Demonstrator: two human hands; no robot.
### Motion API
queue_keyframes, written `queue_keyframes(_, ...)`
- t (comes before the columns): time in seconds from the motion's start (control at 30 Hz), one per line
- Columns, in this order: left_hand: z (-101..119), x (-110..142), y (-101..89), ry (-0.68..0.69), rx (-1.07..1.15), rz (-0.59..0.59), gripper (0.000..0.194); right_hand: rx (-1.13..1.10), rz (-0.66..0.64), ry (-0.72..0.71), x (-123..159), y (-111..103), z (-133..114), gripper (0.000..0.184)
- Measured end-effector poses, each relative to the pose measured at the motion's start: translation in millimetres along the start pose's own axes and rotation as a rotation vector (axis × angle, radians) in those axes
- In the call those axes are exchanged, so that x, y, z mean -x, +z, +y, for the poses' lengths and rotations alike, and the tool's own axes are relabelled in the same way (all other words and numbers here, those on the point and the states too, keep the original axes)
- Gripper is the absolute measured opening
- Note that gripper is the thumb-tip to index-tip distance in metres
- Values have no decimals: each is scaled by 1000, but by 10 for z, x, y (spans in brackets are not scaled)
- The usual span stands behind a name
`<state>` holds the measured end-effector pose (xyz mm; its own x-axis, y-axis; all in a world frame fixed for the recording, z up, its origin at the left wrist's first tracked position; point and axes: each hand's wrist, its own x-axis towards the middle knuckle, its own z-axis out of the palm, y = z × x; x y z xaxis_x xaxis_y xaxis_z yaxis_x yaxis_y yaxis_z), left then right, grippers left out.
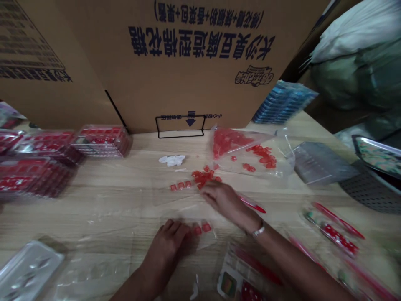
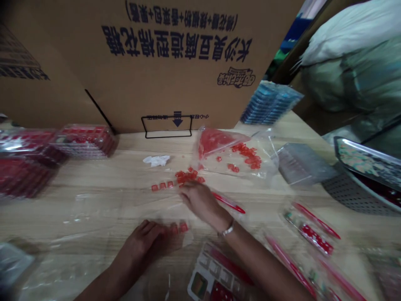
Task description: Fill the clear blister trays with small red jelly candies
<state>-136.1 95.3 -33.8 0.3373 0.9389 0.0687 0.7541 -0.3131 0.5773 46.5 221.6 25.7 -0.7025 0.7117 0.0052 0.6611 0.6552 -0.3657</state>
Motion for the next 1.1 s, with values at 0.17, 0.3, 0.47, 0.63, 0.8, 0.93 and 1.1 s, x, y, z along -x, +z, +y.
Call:
queue_keyframes(0.17, 11, -41, -51, 20, -7, -28, 16, 272, -10, 319, -625, -123, 375, 22)
queue_keyframes(0.3, 20, -48, -178, -67, 154, -53, 16, 280, -42, 328, -782, -109, 461, 18)
queue_keyframes(0.47, 3, -152, -405, -248, 344, 145, 19, 277, 35, 302, -520, -155, 403, 20)
queue_keyframes(0.63, 92, -315, -479, -258, 361, 232, 14, 265, 39, 242, -507, -184, 356, 24)
queue_keyframes(0.8, 153, -228, -460, -208, 331, 141, 14, 231, -51, 221, -794, -128, 446, 17)
queue_keyframes(0.93, 78, -122, -482, -287, 355, 202, 12, 153, -14, 217, -819, -123, 488, 14)
queue_keyframes(1.1, 83, -245, -479, -422, 685, 333, 21, -179, 97, 164, -475, -86, 132, 9)
